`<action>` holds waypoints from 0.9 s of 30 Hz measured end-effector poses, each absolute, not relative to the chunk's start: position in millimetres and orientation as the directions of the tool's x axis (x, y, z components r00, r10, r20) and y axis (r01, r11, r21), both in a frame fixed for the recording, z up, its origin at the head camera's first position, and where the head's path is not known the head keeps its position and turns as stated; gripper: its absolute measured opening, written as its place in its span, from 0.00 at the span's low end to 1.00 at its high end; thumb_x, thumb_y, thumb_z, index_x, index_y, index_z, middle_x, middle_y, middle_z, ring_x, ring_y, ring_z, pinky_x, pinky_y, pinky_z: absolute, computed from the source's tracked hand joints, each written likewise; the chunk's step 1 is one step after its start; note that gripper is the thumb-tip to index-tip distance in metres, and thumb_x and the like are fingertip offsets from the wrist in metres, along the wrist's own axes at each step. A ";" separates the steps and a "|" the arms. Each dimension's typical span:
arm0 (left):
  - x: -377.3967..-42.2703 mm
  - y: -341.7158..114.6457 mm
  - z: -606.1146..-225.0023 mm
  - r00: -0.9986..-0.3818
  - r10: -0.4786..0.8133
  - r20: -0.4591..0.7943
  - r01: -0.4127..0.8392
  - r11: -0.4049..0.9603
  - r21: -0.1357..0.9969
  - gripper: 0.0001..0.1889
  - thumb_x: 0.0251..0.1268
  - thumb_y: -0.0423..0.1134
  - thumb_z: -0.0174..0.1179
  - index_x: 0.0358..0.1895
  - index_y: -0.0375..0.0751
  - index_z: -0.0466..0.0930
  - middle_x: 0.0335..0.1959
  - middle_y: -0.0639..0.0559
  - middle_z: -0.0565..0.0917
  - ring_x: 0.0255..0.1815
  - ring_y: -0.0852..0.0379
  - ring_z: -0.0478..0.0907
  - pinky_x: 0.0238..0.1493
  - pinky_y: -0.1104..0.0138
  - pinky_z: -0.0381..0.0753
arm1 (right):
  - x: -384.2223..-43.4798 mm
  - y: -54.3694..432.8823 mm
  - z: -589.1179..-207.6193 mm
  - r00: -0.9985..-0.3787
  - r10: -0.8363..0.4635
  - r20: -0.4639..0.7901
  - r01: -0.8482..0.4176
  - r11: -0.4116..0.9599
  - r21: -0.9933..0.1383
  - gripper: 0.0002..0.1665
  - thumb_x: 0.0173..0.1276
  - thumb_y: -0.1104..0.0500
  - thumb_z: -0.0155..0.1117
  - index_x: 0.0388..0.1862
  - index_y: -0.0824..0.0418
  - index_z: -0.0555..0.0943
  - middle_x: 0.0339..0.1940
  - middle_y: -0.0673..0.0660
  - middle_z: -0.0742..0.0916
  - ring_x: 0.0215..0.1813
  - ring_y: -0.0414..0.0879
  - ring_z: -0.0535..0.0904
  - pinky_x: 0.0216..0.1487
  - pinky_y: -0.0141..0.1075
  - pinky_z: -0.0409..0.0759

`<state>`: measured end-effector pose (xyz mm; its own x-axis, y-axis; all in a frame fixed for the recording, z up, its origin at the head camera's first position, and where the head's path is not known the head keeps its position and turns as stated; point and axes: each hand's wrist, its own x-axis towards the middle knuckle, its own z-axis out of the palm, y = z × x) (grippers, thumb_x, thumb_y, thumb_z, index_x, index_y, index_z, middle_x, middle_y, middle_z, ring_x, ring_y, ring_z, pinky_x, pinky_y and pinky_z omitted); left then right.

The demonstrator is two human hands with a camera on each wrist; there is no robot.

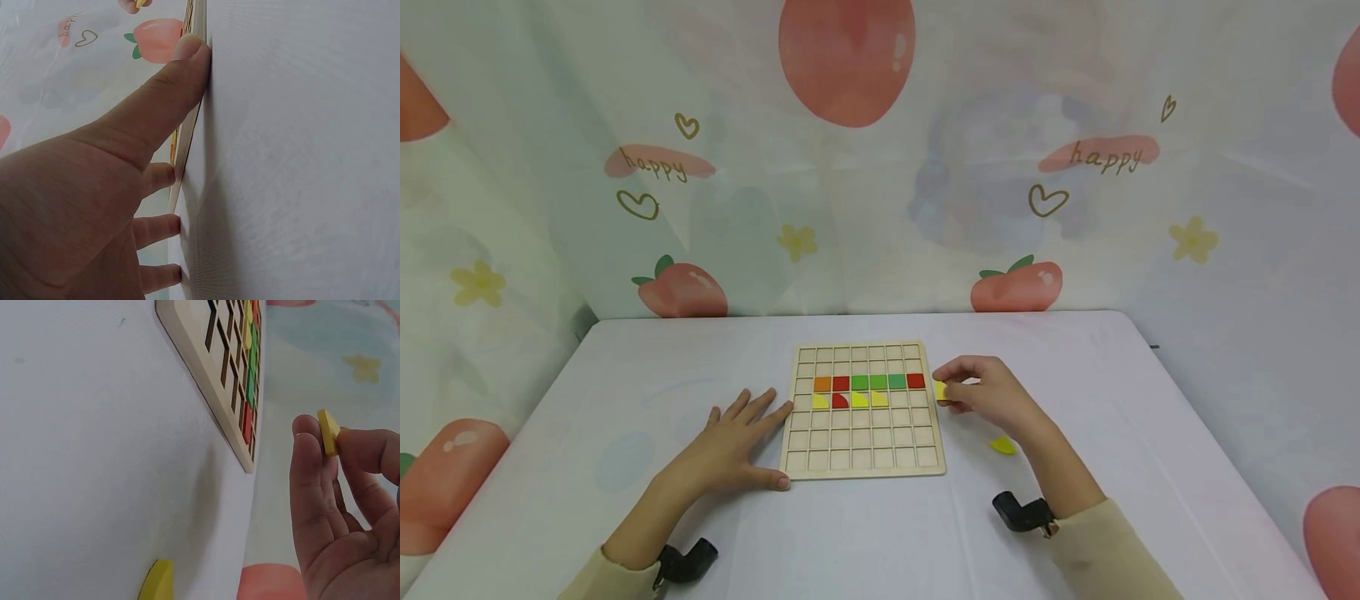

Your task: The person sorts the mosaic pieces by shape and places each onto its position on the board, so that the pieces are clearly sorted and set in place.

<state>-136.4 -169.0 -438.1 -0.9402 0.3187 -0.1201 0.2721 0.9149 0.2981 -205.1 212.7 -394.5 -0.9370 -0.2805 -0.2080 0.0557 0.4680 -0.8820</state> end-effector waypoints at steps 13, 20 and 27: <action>-137.6 -169.6 -442.2 -0.942 0.316 -0.115 0.272 0.917 0.292 0.56 0.41 0.72 0.71 0.78 0.57 0.61 0.80 0.46 0.56 0.80 0.33 0.44 0.69 0.27 0.46 | -212.5 199.0 -391.1 -0.944 -0.283 -0.170 -0.012 0.544 -0.839 0.17 0.69 0.63 0.62 0.56 0.65 0.81 0.43 0.60 0.81 0.46 0.53 0.77 0.44 0.37 0.83; -137.8 -169.8 -442.4 -0.941 0.317 -0.117 0.272 0.917 0.291 0.56 0.41 0.73 0.71 0.77 0.57 0.61 0.80 0.46 0.56 0.80 0.33 0.45 0.68 0.27 0.47 | -215.0 192.7 -390.0 -0.935 -0.310 -0.173 -0.019 0.530 -0.848 0.17 0.68 0.64 0.63 0.55 0.67 0.81 0.41 0.59 0.81 0.43 0.51 0.78 0.39 0.37 0.78; -137.1 -170.0 -441.8 -0.941 0.317 -0.118 0.273 0.918 0.288 0.56 0.41 0.72 0.71 0.78 0.57 0.60 0.80 0.46 0.56 0.81 0.33 0.44 0.69 0.28 0.46 | -219.0 186.1 -391.0 -0.934 -0.300 -0.195 0.004 0.535 -0.845 0.17 0.68 0.63 0.64 0.55 0.65 0.81 0.47 0.60 0.84 0.44 0.51 0.79 0.44 0.39 0.82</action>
